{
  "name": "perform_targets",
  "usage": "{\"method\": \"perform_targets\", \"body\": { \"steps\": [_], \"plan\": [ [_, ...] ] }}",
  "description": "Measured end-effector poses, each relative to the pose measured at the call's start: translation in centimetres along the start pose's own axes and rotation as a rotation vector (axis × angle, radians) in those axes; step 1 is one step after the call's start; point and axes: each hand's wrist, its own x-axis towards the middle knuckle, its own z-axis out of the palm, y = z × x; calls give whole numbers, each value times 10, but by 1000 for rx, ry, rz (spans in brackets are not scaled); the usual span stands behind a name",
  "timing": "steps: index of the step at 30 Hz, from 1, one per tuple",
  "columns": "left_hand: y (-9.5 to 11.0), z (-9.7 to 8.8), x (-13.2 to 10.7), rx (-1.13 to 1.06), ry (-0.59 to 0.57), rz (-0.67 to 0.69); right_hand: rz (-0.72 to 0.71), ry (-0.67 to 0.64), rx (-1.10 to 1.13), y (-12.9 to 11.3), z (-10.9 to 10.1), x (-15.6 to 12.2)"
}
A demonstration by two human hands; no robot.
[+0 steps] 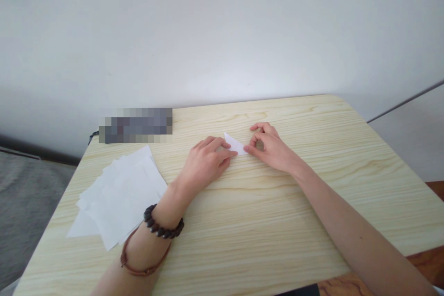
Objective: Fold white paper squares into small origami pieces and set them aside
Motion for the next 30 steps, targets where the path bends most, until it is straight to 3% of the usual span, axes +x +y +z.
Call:
{"method": "perform_targets", "body": {
  "steps": [4, 10, 14, 18, 25, 30],
  "plan": [
    [4, -5, 0, 3, -19, 0, -13, 20, 24, 3, -1, 0],
    [8, -10, 0, 1, -52, -29, -43, -96, 60, 6, -12, -1],
    [8, -10, -1, -2, -78, -7, -45, -46, -5, 3, -8, -2],
    [8, -10, -2, 8, -59, -9, -48, -55, 25, 2, -7, -1],
    [7, -7, -2, 7, -16, -11, -75, -176, 118, 7, -24, 2],
    [6, -6, -3, -1, -11, -5, -72, -161, 141, 9, -23, -1]
  ]
}}
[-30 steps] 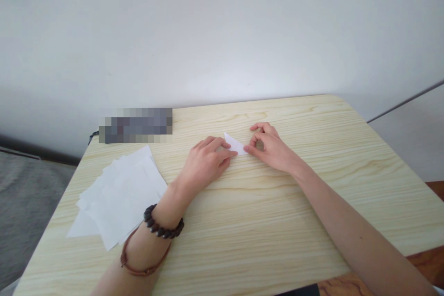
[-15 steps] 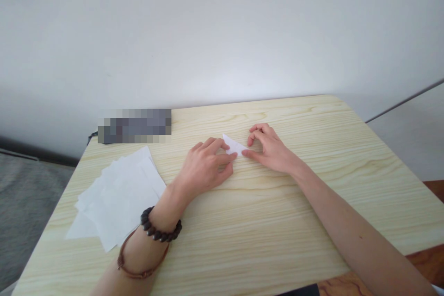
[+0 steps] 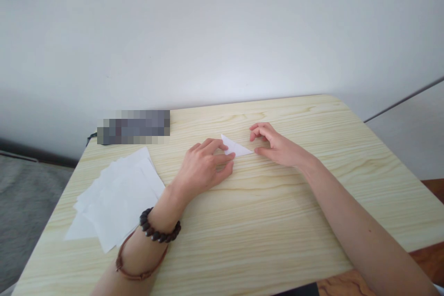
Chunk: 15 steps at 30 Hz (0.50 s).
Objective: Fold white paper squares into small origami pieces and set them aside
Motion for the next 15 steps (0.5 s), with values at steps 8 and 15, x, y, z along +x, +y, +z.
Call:
{"method": "perform_targets", "body": {
  "steps": [8, 15],
  "plan": [
    [-1, 0, 1, -4, 13, 23, -22, 80, -63, -2, 11, 2],
    [-8, 6, -1, -37, 125, -9, -93, 34, -15, -1, 3, -4]
  ]
}}
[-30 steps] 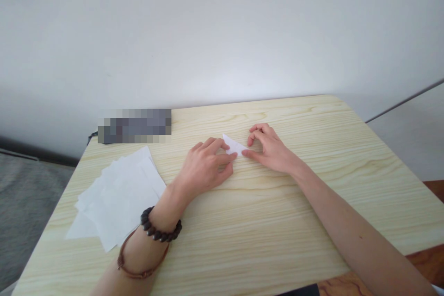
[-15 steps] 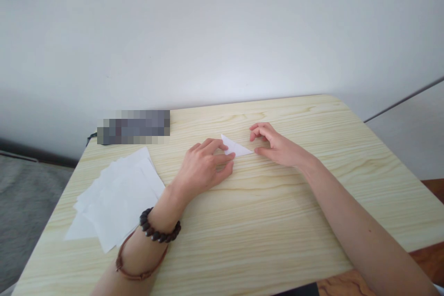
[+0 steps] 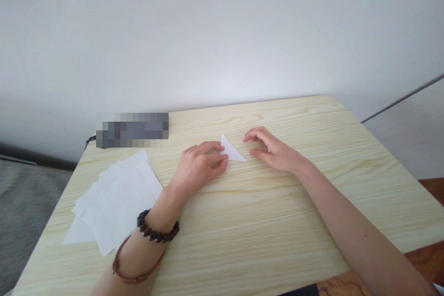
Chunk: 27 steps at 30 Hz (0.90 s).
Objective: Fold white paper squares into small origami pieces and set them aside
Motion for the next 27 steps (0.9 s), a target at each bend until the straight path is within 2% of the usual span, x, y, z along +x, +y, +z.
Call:
{"method": "perform_targets", "body": {
  "steps": [5, 8, 13, 17, 21, 27],
  "plan": [
    [-7, 4, 0, -143, -1, -29, -88, -10, -165, -9, 9, -3],
    [-9, 5, 1, -155, 0, -29, -127, -5, -235, -9, 12, -3],
    [-9, 4, 1, -120, 20, -53, -234, 80, -192, -4, 16, 0],
    [-7, 1, 1, -91, -2, -155, -216, 166, -140, -6, 19, 1],
    [-6, 1, 2, -112, -2, -153, -199, 255, -96, -9, 20, 1],
    [-9, 5, 1, -194, 72, -125, -238, 212, -42, -10, 19, 0]
  ]
}}
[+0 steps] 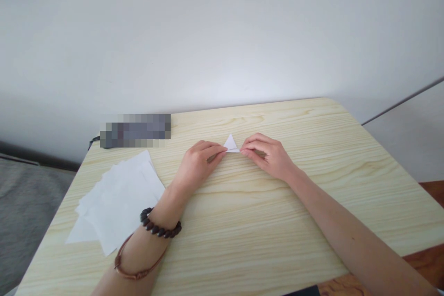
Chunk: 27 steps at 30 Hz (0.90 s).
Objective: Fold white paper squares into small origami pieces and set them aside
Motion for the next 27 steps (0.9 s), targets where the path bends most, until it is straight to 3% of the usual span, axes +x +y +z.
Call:
{"method": "perform_targets", "body": {
  "steps": [10, 19, 27],
  "plan": [
    [-1, -2, 1, -189, -23, -185, -3, -59, -30, 3, 3, -2],
    [3, -2, 2, -59, -49, -37, -44, -66, -43, 5, 4, -2],
    [0, -1, 1, -62, -54, -16, -105, -18, -16, 8, 6, -2]
  ]
}}
